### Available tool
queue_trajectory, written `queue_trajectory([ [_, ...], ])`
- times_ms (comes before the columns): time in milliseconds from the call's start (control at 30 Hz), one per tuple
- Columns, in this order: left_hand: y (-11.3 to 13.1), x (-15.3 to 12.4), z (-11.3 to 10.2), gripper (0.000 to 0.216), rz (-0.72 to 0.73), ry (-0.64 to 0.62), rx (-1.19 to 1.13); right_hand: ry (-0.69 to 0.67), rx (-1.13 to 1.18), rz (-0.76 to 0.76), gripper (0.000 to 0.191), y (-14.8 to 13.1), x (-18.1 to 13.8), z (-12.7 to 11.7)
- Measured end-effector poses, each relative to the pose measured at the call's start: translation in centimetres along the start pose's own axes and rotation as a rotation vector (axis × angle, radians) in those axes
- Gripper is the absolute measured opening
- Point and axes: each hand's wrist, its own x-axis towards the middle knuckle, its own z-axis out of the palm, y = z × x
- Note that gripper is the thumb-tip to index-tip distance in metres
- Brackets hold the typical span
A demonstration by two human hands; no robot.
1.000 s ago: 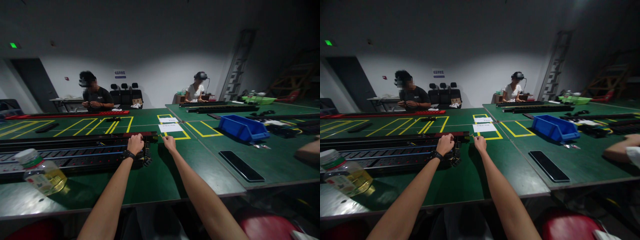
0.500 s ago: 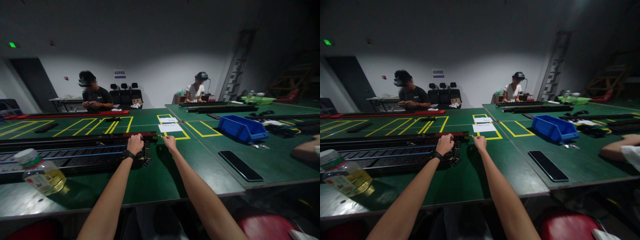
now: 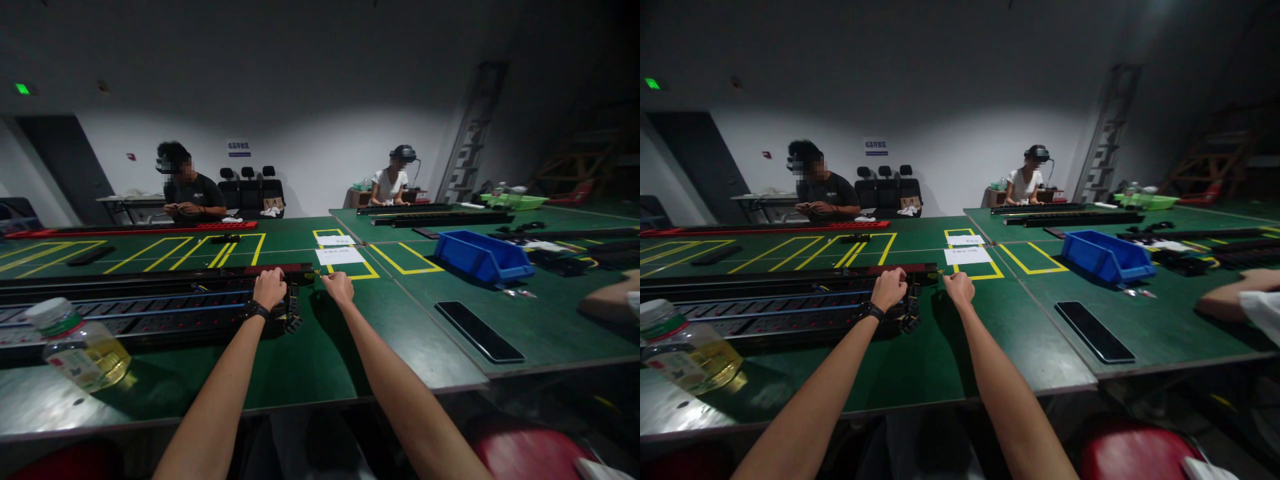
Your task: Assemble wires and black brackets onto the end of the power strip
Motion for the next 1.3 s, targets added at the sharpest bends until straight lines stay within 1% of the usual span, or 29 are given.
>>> queue_trajectory([
  [167, 0.0, 0.0, 0.1, 0.023, -0.001, 0.006, 0.005, -0.005, 0.010, -0.017, 0.027, 0.0, 0.3, 0.1],
  [333, 0.0, 0.0, 0.2, 0.023, 0.004, 0.006, 0.000, -0.047, 0.089, 0.037, 0.028, 0.1, 0.8, 0.0],
  [467, 0.0, 0.0, 0.0, 0.023, 0.004, 0.003, -0.001, -0.047, 0.117, 0.059, 0.028, 0.2, 0.9, 0.0],
  [600, 0.1, -0.1, -0.3, 0.023, 0.002, -0.007, 0.001, -0.026, 0.136, 0.047, 0.025, 0.1, 0.7, 0.0],
  [733, 0.2, -0.1, -0.3, 0.023, -0.003, -0.006, 0.001, -0.006, 0.116, -0.003, 0.024, 0.1, 0.5, 0.1],
  [900, 0.2, -0.1, -0.3, 0.023, -0.008, -0.010, -0.008, 0.019, 0.089, -0.113, 0.028, 0.3, 0.4, 0.7],
  [1133, 0.2, -0.1, -0.3, 0.024, -0.010, -0.014, -0.006, 0.078, -0.048, -0.233, 0.029, 0.5, 0.6, 1.6],
  [1300, 0.2, -0.1, -0.3, 0.024, -0.004, -0.016, 0.005, 0.113, -0.136, -0.275, 0.030, 0.6, 0.5, 1.9],
])
